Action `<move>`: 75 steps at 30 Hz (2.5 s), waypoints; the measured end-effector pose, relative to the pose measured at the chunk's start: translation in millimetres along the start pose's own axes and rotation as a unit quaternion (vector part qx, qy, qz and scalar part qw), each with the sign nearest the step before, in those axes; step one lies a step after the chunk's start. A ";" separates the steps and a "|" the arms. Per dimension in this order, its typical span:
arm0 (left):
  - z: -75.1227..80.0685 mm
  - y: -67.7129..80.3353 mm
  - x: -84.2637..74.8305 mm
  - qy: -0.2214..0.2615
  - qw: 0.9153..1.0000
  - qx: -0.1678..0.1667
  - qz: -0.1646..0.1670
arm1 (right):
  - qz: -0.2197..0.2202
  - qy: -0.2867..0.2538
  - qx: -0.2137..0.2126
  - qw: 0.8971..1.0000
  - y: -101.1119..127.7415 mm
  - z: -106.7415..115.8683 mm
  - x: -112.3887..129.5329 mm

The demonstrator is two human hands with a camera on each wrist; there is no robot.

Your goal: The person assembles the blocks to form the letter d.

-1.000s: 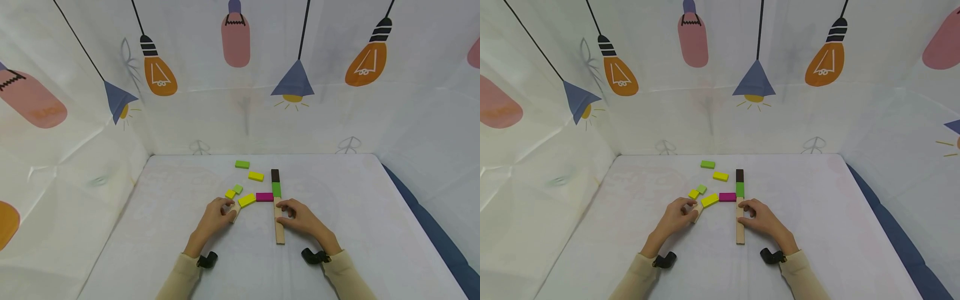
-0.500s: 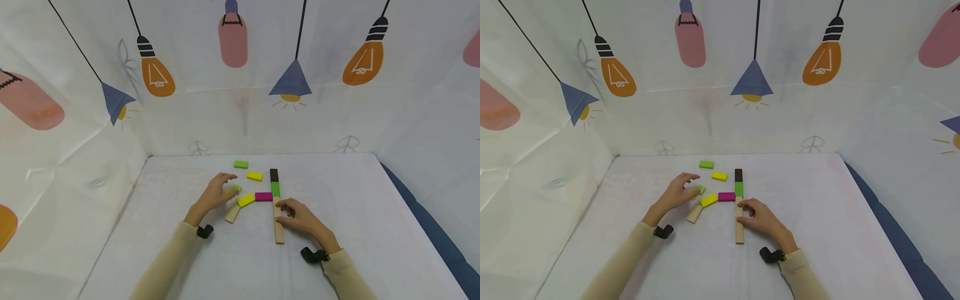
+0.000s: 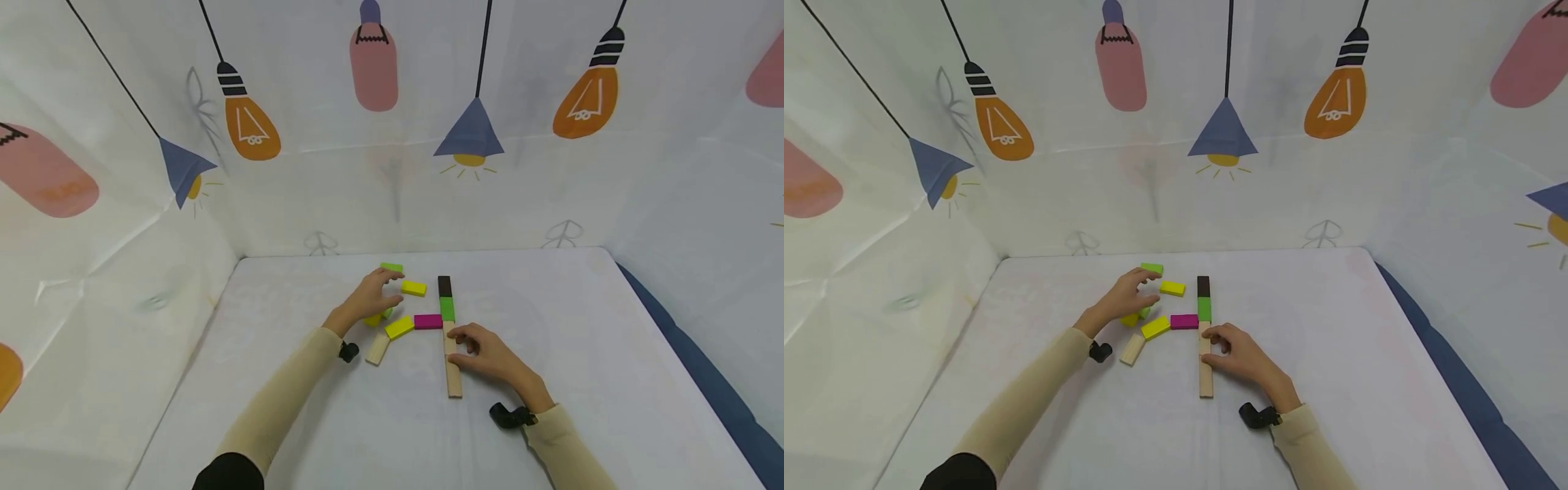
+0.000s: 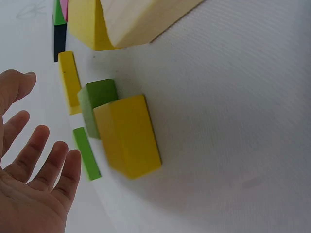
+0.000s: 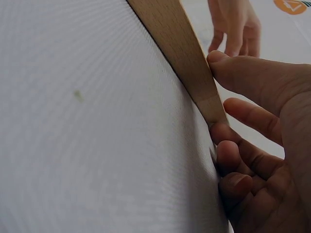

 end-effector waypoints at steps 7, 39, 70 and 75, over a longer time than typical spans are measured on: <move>-12.2 -18.7 9.7 0.008 1.000 0.001 0.003 | -0.008 0.002 0.001 1.000 -1.5 -1.1 -1.9; -36.8 -51.9 3.8 0.029 0.993 0.070 0.091 | 0.001 -0.007 0.003 1.000 2.9 3.0 2.5; 26.4 -10.6 -23.1 0.012 0.997 0.009 0.078 | 0.006 -0.005 -0.005 1.000 -0.1 1.4 -0.5; 28.2 9.4 -23.3 0.023 0.996 0.011 0.084 | 0.014 -0.008 -0.010 1.000 -0.1 0.3 0.1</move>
Point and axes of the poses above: each hand's wrist, its own y-axis away from the middle knuckle, its own z-axis out of the back of the hand, x = y × z, the point moved 5 cm from there along -y, towards the middle knuckle, and after that the axes turned 8 degrees about -z, right-handed, at the moved point
